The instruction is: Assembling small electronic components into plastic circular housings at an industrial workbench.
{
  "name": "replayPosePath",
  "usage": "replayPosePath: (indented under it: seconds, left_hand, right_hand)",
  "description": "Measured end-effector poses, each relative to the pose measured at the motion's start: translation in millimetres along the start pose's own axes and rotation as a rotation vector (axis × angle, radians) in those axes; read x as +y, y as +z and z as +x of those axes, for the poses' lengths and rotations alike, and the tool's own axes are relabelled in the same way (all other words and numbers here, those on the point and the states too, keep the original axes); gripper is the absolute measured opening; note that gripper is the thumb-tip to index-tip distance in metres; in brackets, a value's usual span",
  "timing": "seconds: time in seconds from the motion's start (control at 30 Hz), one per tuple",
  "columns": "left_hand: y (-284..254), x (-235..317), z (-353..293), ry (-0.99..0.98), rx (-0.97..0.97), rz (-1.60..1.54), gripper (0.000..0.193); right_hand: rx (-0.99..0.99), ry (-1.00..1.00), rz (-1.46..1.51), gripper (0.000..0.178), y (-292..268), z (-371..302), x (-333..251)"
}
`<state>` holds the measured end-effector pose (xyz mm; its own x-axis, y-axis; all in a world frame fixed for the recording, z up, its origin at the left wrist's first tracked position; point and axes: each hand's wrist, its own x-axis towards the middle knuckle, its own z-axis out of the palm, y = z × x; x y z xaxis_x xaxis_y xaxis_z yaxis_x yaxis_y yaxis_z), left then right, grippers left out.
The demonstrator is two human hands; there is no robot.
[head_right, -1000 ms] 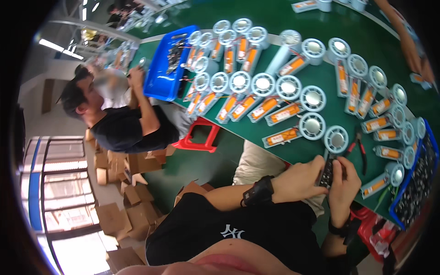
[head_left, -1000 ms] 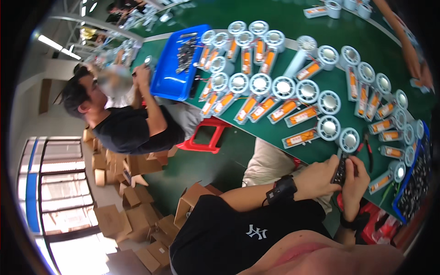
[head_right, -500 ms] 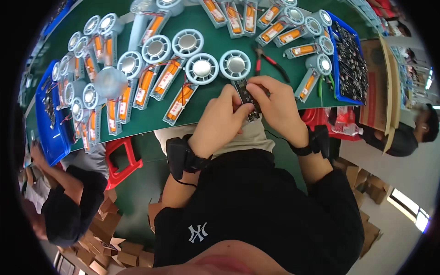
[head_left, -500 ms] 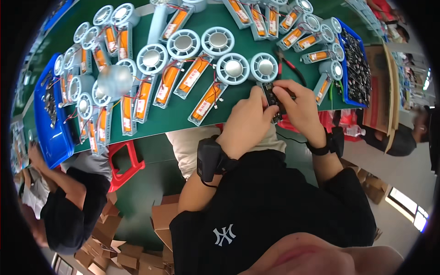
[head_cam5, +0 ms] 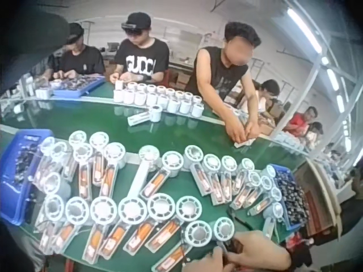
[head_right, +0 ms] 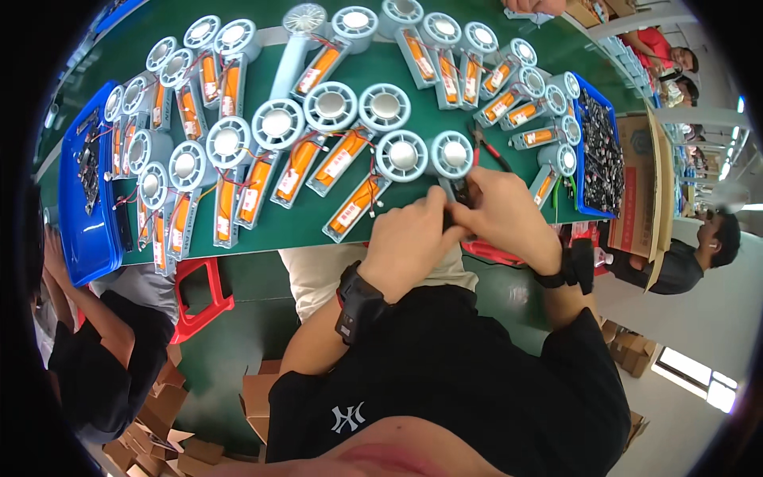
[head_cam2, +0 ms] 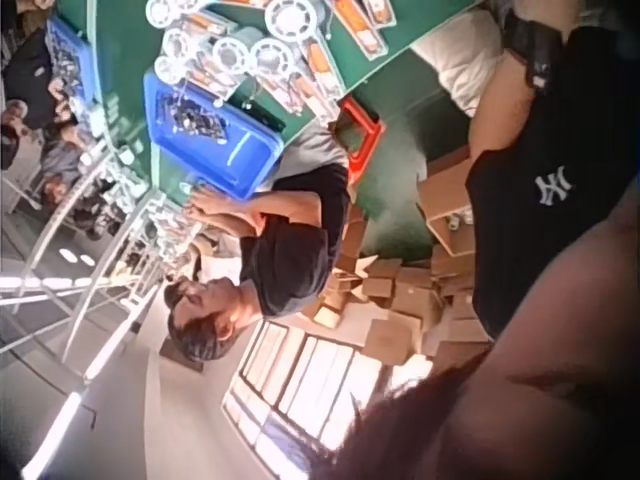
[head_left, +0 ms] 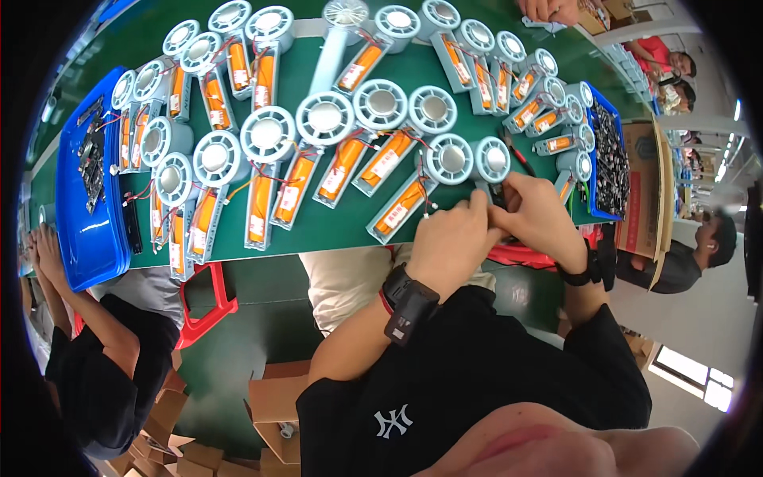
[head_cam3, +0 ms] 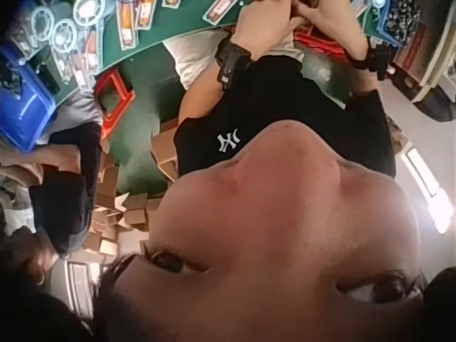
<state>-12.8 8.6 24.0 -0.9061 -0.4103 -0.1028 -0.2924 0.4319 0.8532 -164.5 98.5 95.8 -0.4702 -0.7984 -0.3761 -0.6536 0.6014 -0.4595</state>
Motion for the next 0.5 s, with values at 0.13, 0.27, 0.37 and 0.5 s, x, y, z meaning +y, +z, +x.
replayPosePath:
  seconds: [0.13, 0.27, 0.37, 0.5]
  left_hand:
    - [-6.1, -29.9, -2.3, 0.180, -0.070, -0.303, 0.040]
    - [-4.8, -31.2, -2.4, 0.194, -0.069, -0.328, 0.035]
    - [0.6, -33.1, 0.2, 0.219, -0.034, -0.315, 0.032]
    - [4.7, -39.5, -1.8, 0.264, 0.021, -0.432, 0.027]
  right_hand:
    - [0.014, 0.023, -0.113, 0.036, -55.8, -22.7, -25.6]
    - [0.202, -0.097, -0.018, 0.038, -112.3, 25.0, -71.3]
    - [0.238, -0.343, -0.348, 0.031, -143.7, 147.3, -104.6]
    - [0.375, -0.697, -0.965, 0.020, -124.1, 291.6, -140.3]
